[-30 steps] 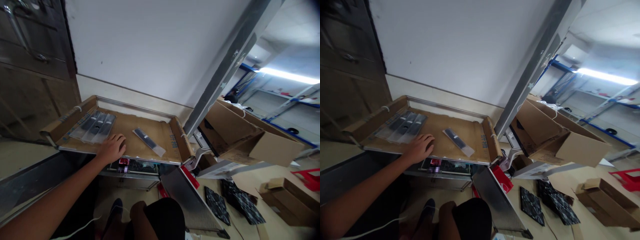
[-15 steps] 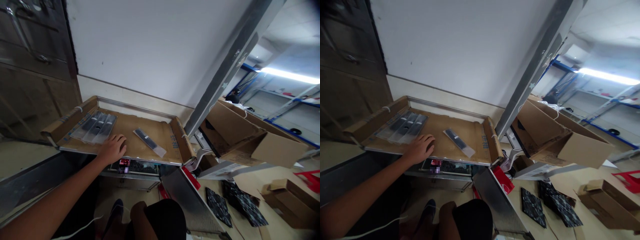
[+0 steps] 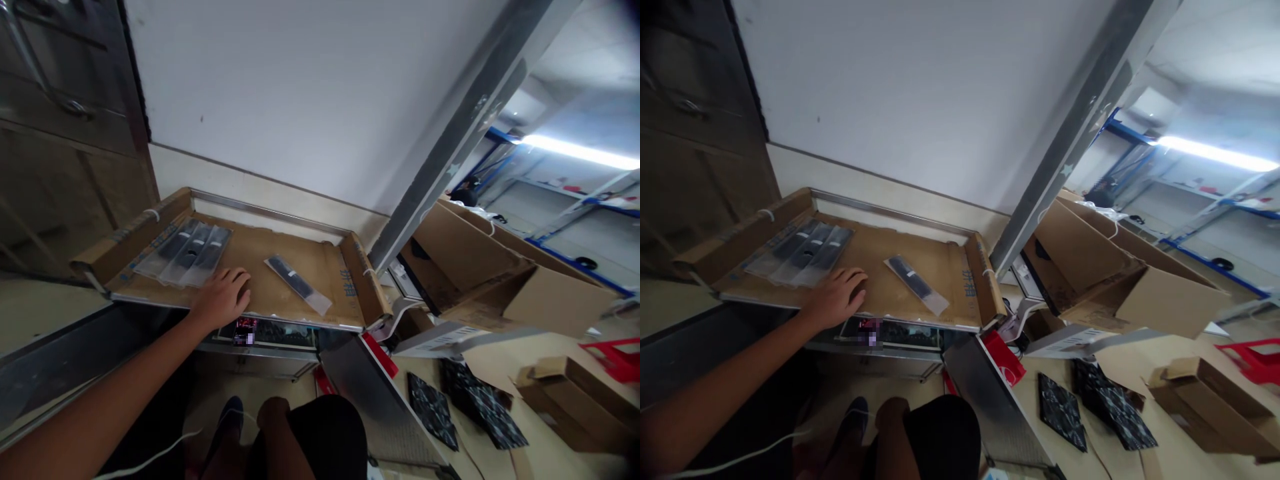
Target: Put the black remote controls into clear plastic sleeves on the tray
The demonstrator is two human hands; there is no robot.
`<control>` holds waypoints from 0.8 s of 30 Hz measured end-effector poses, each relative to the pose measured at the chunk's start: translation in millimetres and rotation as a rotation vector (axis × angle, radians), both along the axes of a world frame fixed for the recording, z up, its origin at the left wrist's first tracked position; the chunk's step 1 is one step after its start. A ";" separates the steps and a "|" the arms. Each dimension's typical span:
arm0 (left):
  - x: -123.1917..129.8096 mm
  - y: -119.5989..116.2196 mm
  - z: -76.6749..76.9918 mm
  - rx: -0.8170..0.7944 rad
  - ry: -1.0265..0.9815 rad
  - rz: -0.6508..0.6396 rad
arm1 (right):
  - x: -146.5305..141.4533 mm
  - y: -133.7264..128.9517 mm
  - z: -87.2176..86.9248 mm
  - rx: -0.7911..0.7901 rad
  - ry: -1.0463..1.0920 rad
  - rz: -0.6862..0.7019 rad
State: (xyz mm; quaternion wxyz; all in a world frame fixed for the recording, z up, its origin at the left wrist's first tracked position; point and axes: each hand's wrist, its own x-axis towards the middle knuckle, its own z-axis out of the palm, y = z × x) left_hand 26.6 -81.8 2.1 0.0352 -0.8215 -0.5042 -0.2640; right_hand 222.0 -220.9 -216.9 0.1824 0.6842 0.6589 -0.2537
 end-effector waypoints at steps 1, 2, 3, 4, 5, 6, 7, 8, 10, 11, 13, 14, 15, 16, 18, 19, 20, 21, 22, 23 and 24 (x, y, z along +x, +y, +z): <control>0.2 -0.1 0.1 0.003 0.003 0.000 | -1.8 4.2 1.7 0.008 0.005 -0.014; 0.4 -0.2 0.1 0.005 0.004 0.000 | -4.7 9.6 3.7 0.024 0.012 -0.028; 0.6 -0.2 -0.1 0.007 0.000 0.000 | -8.6 16.2 6.0 0.048 0.022 -0.041; 0.8 0.0 -0.4 0.008 -0.007 0.000 | -13.5 23.8 8.6 0.081 0.033 -0.052; 1.0 0.2 -0.8 0.008 -0.016 0.000 | -19.0 32.2 11.4 0.119 0.044 -0.059; 1.2 0.3 -1.0 0.007 -0.025 -0.001 | -24.7 41.1 14.2 0.166 0.061 -0.064; 1.3 0.5 -1.2 0.006 -0.032 -0.001 | -30.4 50.0 17.0 0.220 0.088 -0.071; 1.5 0.5 -1.2 0.004 -0.037 0.000 | -35.8 58.7 19.4 0.274 0.130 -0.078; 2.0 0.3 -0.6 0.002 -0.033 0.003 | -44.4 74.0 22.8 0.340 0.231 -0.104; 2.2 0.1 -0.1 0.002 -0.023 0.005 | -47.5 80.6 23.7 0.340 0.274 -0.118; 2.6 -0.4 1.0 0.006 0.006 0.011 | -51.4 91.8 24.4 0.301 0.313 -0.163; 2.7 -0.6 1.5 0.010 0.019 0.012 | -52.3 96.6 24.6 0.286 0.320 -0.204; 2.8 -0.8 2.0 0.014 0.028 0.012 | -52.8 101.0 25.1 0.290 0.325 -0.261; 2.8 -0.9 2.4 0.016 0.033 0.012 | -52.7 105.0 26.1 0.310 0.329 -0.322; 2.9 -1.2 3.4 0.014 0.032 0.014 | -50.7 111.6 30.1 0.382 0.344 -0.425; 3.0 -1.4 4.0 0.010 0.031 0.016 | -48.6 113.9 33.1 0.415 0.357 -0.457; 3.2 -1.6 4.5 0.007 0.031 0.019 | -45.6 115.6 36.7 0.441 0.370 -0.477; 3.4 -1.9 5.1 0.005 0.032 0.023 | -41.6 116.6 40.7 0.457 0.378 -0.490; 3.6 -2.1 5.6 0.006 0.034 0.027 | -36.4 116.9 44.9 0.466 0.388 -0.498; 3.9 -2.2 5.9 0.006 0.039 0.029 | -30.1 116.7 49.4 0.480 0.402 -0.503; 4.1 -2.3 6.2 0.006 0.043 0.030 | -22.8 115.9 53.9 0.502 0.425 -0.502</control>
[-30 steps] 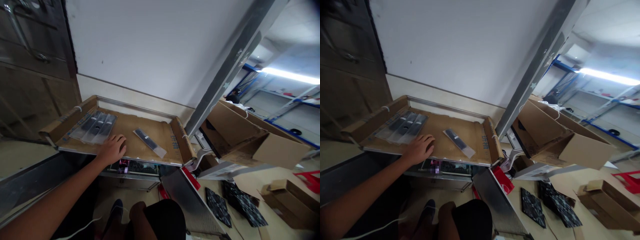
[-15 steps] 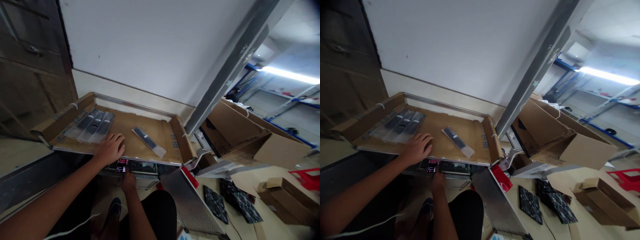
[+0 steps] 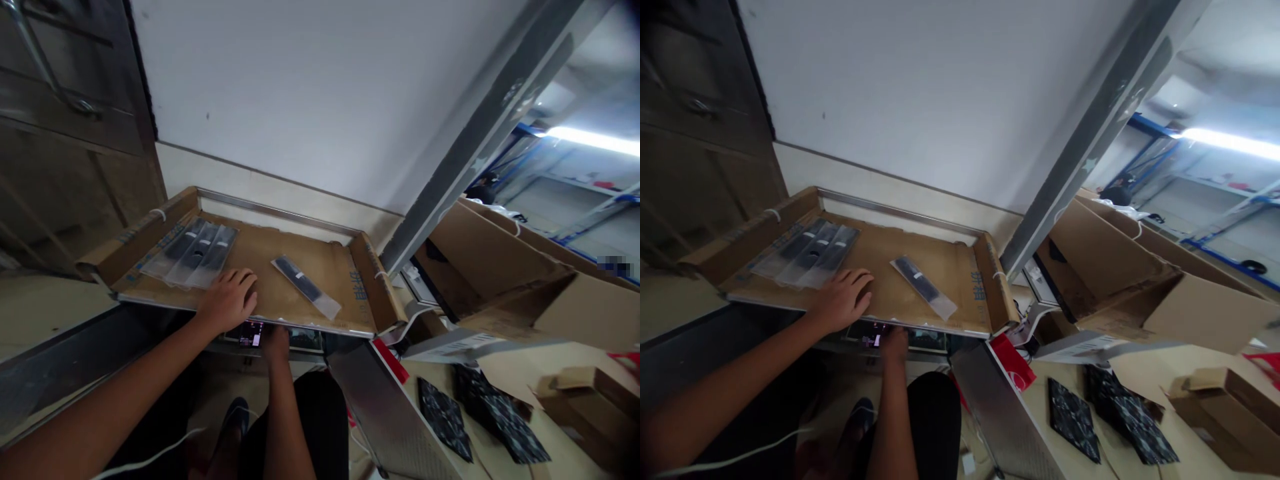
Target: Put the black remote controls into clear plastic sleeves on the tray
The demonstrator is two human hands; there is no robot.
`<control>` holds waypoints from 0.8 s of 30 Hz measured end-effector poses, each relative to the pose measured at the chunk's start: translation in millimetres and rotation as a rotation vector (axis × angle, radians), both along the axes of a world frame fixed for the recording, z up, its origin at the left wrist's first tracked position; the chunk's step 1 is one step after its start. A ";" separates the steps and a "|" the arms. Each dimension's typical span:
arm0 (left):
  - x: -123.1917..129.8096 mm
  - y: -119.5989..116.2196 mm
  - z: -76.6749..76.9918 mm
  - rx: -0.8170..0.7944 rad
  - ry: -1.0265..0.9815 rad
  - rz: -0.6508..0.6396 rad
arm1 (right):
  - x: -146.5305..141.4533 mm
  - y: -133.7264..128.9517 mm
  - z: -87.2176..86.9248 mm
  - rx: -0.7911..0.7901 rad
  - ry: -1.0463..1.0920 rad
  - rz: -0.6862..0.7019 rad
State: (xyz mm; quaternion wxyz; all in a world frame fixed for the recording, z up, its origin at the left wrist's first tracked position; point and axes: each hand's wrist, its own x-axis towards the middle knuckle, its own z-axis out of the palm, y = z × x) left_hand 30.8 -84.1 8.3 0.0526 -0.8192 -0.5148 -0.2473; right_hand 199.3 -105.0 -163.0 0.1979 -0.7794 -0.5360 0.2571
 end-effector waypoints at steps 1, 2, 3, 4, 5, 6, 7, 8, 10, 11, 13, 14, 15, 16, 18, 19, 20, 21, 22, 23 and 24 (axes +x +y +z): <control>0.2 0.0 0.1 -0.001 0.004 0.000 | 8.2 -1.2 4.6 0.042 0.021 0.005; 0.4 0.1 0.0 -0.001 0.005 0.002 | 17.0 -2.6 9.1 0.093 0.049 0.011; 0.5 0.3 -0.2 -0.002 0.007 0.003 | 26.1 -4.3 13.7 0.141 0.076 0.014; 0.5 0.4 -0.6 -0.003 0.008 0.005 | 35.2 -6.2 18.1 0.180 0.098 0.012; 0.5 0.6 -1.0 -0.003 0.009 0.007 | 43.9 -8.3 22.4 0.202 0.110 0.002; 0.4 0.7 -1.5 -0.003 0.012 0.007 | 52.1 -10.4 26.6 0.212 0.117 -0.015; 0.3 0.7 -2.0 -0.003 0.015 0.008 | 59.5 -12.6 30.6 0.213 0.123 -0.037; 0.2 0.7 -2.4 -0.003 0.018 0.009 | 65.8 -14.7 34.4 0.216 0.131 -0.060; 0.0 0.5 -2.9 -0.003 0.015 0.014 | 75.0 -18.4 41.1 0.245 0.163 -0.098; 0.0 0.3 -3.0 -0.002 0.008 0.015 | 77.7 -19.7 44.0 0.271 0.186 -0.114; 0.0 -0.2 -2.6 -0.006 -0.002 0.012 | 78.9 -20.9 48.4 0.331 0.242 -0.154; 0.1 -0.4 -2.2 -0.010 -0.005 0.010 | 77.6 -20.8 49.9 0.358 0.271 -0.177; 0.2 -0.5 -1.7 -0.014 -0.005 0.009 | 75.2 -20.3 50.9 0.379 0.298 -0.199; 0.3 -0.6 -1.2 -0.018 -0.005 0.009 | 71.8 -19.6 51.6 0.397 0.321 -0.218; 0.3 -0.5 -0.4 -0.023 -0.009 0.006 | 63.7 -17.7 52.0 0.427 0.349 -0.243; 0.2 -0.3 -0.2 -0.022 -0.016 0.005 | 59.5 -16.7 52.1 0.434 0.351 -0.260; 0.1 -0.1 -0.1 -0.022 -0.023 0.002 | 55.7 -15.9 52.2 0.435 0.345 -0.283; -0.1 0.2 -0.2 -0.022 -0.029 -0.001 | 52.3 -15.1 52.5 0.432 0.335 -0.309; -0.3 0.4 -0.4 -0.022 -0.034 -0.002 | 49.5 -14.4 53.0 0.427 0.325 -0.335; -0.6 0.5 -0.6 -0.022 -0.038 -0.005 | 47.4 -13.9 53.7 0.422 0.318 -0.358; -0.8 0.5 -0.7 -0.024 -0.042 -0.008 | 45.8 -13.5 54.5 0.418 0.315 -0.374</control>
